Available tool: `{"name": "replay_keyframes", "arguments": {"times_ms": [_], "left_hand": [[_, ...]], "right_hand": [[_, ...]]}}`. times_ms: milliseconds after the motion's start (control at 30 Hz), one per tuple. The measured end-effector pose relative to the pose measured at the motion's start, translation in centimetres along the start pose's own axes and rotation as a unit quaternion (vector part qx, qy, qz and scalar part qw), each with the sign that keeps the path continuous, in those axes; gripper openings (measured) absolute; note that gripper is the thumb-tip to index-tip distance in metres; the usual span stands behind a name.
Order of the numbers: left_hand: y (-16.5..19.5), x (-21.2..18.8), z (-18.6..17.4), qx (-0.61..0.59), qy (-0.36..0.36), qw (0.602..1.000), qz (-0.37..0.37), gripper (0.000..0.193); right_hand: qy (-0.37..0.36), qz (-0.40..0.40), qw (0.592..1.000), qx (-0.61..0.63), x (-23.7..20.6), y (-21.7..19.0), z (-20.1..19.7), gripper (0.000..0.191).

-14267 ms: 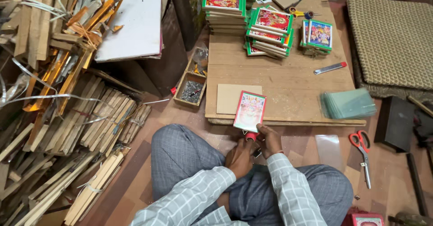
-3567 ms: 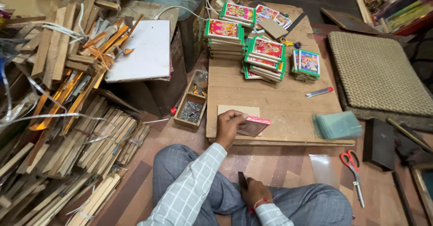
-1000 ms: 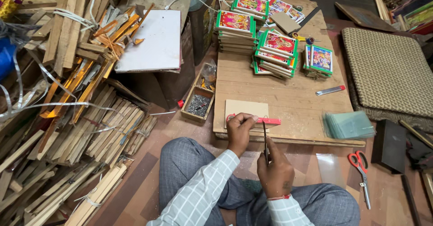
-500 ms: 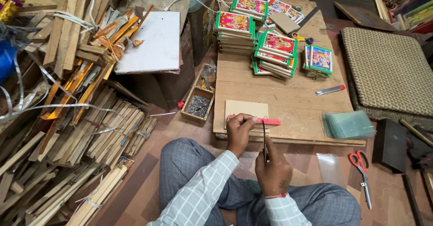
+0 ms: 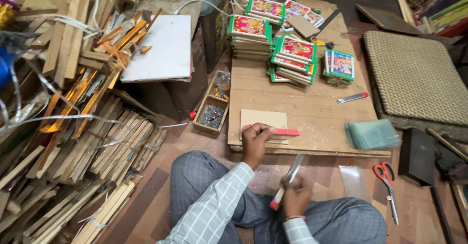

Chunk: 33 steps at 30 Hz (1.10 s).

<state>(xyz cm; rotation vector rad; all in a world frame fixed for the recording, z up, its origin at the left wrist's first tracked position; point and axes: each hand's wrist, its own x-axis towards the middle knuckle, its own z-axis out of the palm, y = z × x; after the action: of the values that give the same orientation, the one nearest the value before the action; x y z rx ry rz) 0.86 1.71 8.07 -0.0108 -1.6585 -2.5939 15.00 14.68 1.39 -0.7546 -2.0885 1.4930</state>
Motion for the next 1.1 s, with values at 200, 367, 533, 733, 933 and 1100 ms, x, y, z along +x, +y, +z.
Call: {"name": "replay_keyframes", "arguments": {"times_ms": [200, 367, 533, 733, 933, 1100], "left_hand": [[-0.1, 1.5, -0.5, -0.009, -0.034, 0.999, -0.039, 0.011], [-0.5, 1.6, 0.0, -0.008, -0.013, 0.999, -0.032, 0.012], [-0.3, 1.9, 0.5, 0.018, 0.006, 1.0, -0.01, 0.014], [2.3, 2.5, 0.7, 0.021, 0.006, 0.999, -0.038, 0.012], [5.5, -0.1, 1.2, 0.242, 0.0, 0.94, 0.241, 0.033], [6.0, -0.2, 0.8, 0.402, -0.079, 0.873, 0.264, 0.032]], "right_hand": [[0.025, -0.226, 0.958, -0.175, -1.0, -0.4, 0.5, 0.05], [0.032, -0.479, 0.85, -0.215, 3.2, -10.5, 0.4, 0.029], [0.029, -0.539, 0.805, -0.245, 6.0, -14.7, 1.8, 0.026], [-0.025, -0.504, 0.837, -0.21, 8.5, -15.1, 2.0, 0.021], [-0.077, -0.487, 0.838, -0.234, 10.8, -15.6, 1.7, 0.018], [-0.131, -0.456, 0.857, -0.202, 11.9, -15.3, 1.7, 0.015]]}}
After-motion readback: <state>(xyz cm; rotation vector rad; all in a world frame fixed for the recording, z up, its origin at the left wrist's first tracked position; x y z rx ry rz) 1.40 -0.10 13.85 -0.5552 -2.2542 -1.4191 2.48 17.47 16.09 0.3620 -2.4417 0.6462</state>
